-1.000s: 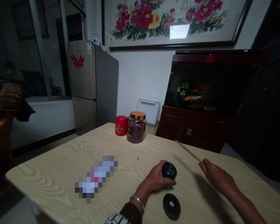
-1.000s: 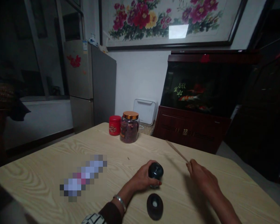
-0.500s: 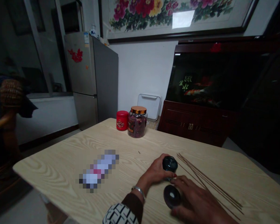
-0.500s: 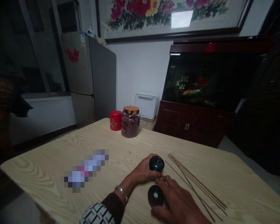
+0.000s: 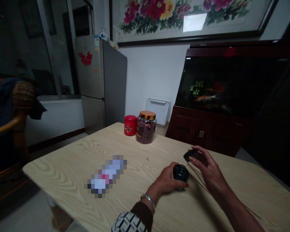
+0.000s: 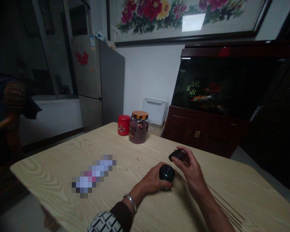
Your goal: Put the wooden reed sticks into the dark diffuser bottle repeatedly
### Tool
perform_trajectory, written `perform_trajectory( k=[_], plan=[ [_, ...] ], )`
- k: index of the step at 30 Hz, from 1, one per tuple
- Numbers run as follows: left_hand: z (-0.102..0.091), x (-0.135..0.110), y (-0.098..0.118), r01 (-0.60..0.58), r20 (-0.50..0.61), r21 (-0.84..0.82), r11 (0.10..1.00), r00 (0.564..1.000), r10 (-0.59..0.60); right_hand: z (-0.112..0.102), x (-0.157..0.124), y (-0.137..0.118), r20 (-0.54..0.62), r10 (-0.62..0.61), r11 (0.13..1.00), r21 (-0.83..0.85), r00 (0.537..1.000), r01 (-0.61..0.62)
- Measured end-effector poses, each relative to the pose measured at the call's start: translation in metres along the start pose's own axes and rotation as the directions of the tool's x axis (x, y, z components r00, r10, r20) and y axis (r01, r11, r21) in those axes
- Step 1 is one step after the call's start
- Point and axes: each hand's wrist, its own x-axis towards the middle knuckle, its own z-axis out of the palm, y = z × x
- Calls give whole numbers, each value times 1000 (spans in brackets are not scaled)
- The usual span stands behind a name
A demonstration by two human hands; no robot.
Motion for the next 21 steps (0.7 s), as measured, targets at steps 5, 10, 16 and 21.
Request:
perform_trajectory(
  k=[5, 10, 16, 21],
  plan=[
    [1, 1, -1, 14, 5, 25, 1000, 1000, -14, 10, 9, 30, 7, 10, 999, 53, 1000, -10],
    [-1, 1, 1, 9, 13, -2, 1000, 1000, -9, -2, 1, 40, 115, -26, 995, -90, 993, 36],
    [-2, -1, 4, 18, 19, 22, 1000, 1000, -19, -16, 7, 28, 270, -57, 889, -425, 961, 172],
    [-1, 0, 2, 11, 20, 13, 1000, 1000, -12, -15, 15, 4, 416, -18, 674, -667, 909, 318]
  ],
)
